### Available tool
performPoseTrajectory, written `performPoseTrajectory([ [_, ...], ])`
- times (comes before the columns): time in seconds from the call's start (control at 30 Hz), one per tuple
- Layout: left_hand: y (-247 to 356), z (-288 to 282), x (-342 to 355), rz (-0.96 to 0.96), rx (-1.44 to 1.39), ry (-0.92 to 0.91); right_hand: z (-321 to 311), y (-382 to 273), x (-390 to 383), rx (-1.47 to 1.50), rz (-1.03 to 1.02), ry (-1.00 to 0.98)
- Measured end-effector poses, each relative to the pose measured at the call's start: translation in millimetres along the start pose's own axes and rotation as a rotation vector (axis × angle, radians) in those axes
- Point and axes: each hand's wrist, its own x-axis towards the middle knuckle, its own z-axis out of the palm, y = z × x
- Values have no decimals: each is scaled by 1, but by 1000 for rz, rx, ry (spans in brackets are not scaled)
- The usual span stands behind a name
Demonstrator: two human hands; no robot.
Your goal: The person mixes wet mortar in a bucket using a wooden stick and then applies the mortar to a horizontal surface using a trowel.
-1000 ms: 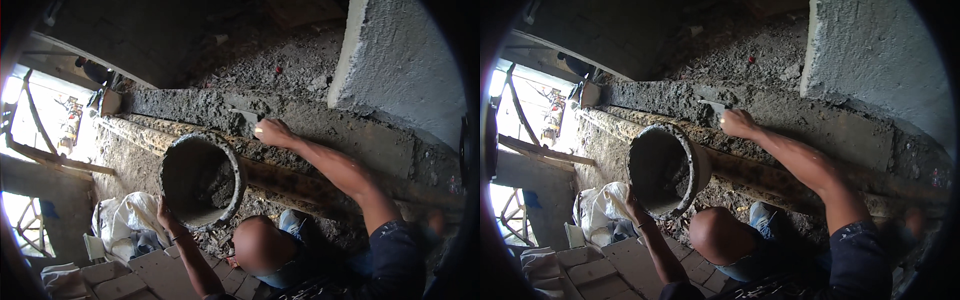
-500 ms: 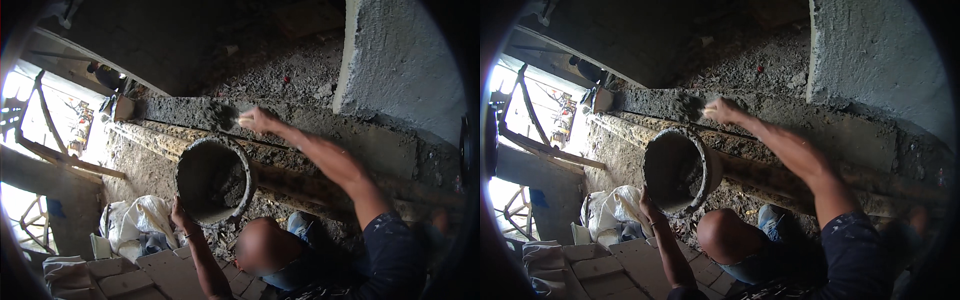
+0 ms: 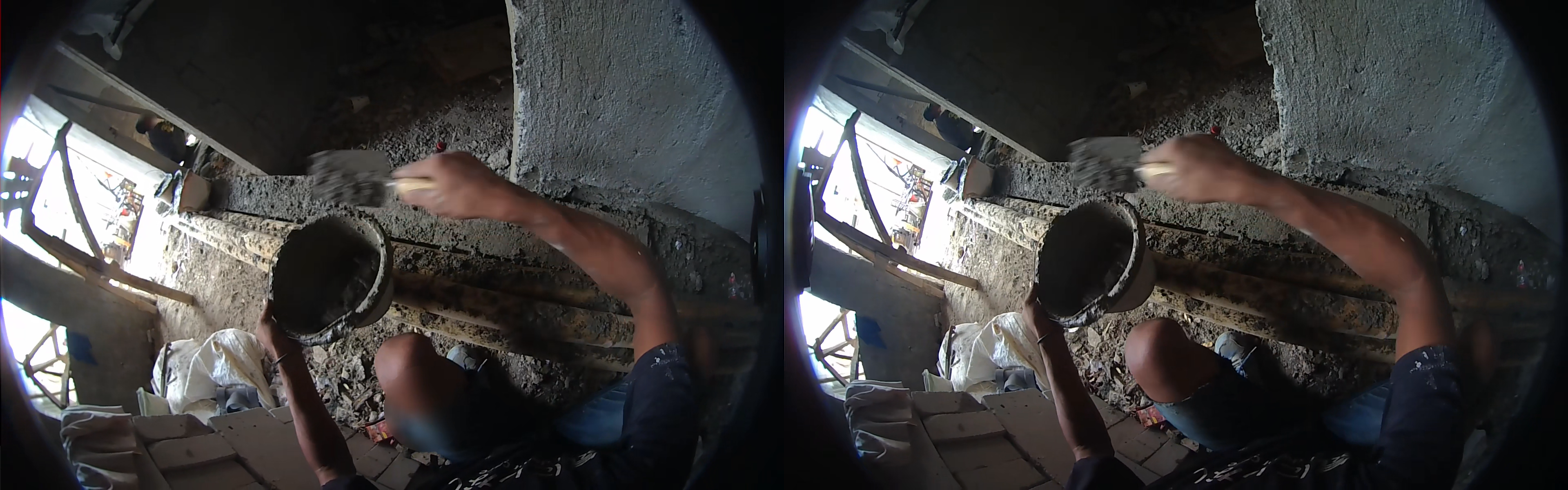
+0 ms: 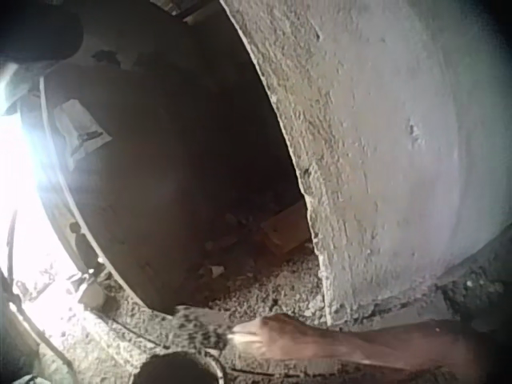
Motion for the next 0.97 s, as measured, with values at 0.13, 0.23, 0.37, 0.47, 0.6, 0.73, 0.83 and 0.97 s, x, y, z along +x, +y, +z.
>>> performPoseTrajectory([
  [0.13,-6,-8,-12,-67,44,107,8,68,-52,-118,444,-70],
  [0.23,-7,-4,-18,-25,93,175,44,105,-80,-152,546,-103],
  [0.37,-6,-6,-15,6,151,170,104,131,-62,-121,435,86],
  [0.47,-9,-11,-14,32,186,153,143,143,-15,-101,515,155],
  [0.6,-13,-13,-9,-20,116,187,166,139,38,-52,442,232],
  [0.73,-14,-14,-10,-40,43,184,143,107,47,215,305,299],
  [0.83,-12,-10,-5,-71,15,132,107,75,42,296,16,363],
  [0.97,6,9,-10,30,157,39,40,30,11,30,-167,322],
])
